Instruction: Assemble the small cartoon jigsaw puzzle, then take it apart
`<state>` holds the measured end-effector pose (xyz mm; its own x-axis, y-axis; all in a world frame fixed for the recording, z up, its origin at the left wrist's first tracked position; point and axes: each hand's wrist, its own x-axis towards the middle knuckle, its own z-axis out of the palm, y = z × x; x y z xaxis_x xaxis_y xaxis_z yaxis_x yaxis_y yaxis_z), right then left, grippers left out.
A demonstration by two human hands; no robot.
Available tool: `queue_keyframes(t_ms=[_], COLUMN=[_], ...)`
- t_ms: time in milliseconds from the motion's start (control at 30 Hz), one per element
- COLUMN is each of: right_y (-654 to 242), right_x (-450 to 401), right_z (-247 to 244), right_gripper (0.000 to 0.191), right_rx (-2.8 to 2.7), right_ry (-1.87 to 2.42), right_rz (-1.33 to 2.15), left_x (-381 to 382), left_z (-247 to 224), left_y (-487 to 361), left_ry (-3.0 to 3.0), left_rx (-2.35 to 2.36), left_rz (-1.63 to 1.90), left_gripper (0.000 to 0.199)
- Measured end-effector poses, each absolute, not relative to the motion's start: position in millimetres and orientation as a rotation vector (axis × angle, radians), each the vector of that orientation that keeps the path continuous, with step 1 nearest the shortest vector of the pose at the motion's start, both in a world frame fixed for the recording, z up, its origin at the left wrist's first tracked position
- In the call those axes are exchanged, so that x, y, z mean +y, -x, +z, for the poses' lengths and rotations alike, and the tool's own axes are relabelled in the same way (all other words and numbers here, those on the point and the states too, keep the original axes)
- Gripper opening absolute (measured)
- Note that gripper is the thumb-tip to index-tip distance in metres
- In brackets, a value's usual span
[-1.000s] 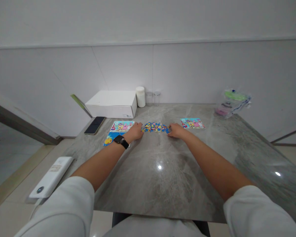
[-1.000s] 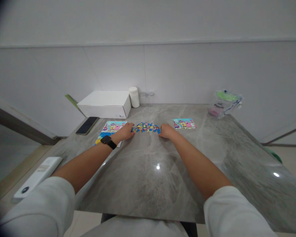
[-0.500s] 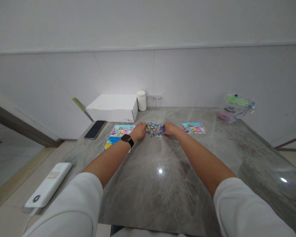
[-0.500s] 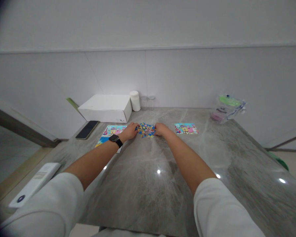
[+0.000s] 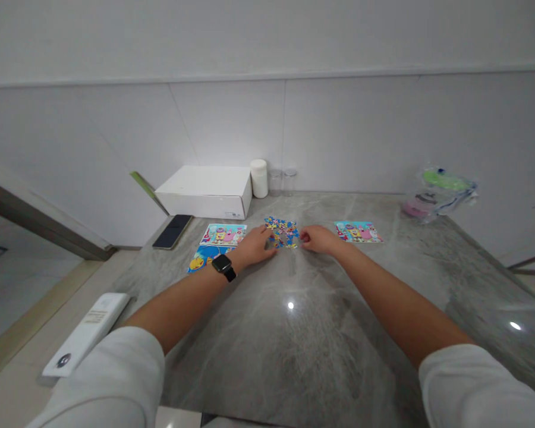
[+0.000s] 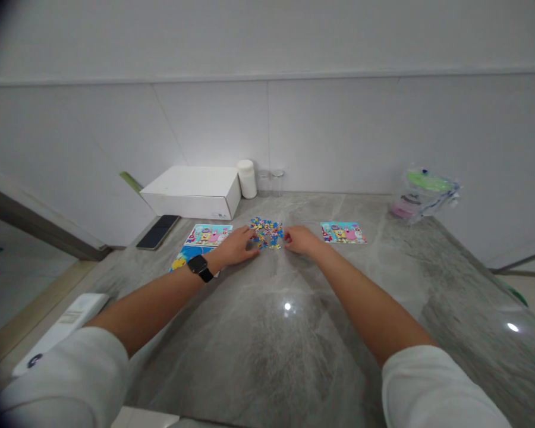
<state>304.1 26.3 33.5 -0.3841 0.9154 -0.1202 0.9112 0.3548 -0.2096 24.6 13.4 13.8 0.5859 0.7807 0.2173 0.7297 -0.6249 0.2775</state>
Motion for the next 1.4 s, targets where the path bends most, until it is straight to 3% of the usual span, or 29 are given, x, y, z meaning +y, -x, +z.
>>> queue_keyframes(t_ms=[200, 467, 600, 833, 1000, 1267, 1400], right_y=[-270, -261, -301, -431, -468, -416, -353], right_x=[18, 19, 10, -15, -41, -107, -147], right_z=[33, 23, 21, 17, 17, 8, 14], right_gripper=[0.017, 0.019, 0.021, 0.036, 0.039, 0.033, 0.032], right_rx=[-2.526, -2.421, -2.307, -1.855, -2.015, -2.194, -2.334], right_ry=[1.764, 1.768, 1.778, 2.212, 2.271, 2.046, 1.899], right_rz=[0.363, 0.298, 0.273, -0.086, -0.128, -0.042, 0.0], left_x=[14, 15, 19, 30, 9, -51, -63], left_z=[11, 11, 8, 6, 12, 23, 22], left_y=[-49, -47, -55, -72, -63, -49, -47], left_ry=[-2.638, -2.623, -2.599, -2.592, -2.7, -2.643, -2.562], left_rx=[1.434, 1.456, 1.482, 1.513, 1.293, 1.074, 1.065], left_rz=[0.386, 0.432, 0.372, 0.42, 0.466, 0.571, 0.603], left_gripper=[0.02, 0.022, 0.016, 0.021, 0.019, 0.024, 0.043])
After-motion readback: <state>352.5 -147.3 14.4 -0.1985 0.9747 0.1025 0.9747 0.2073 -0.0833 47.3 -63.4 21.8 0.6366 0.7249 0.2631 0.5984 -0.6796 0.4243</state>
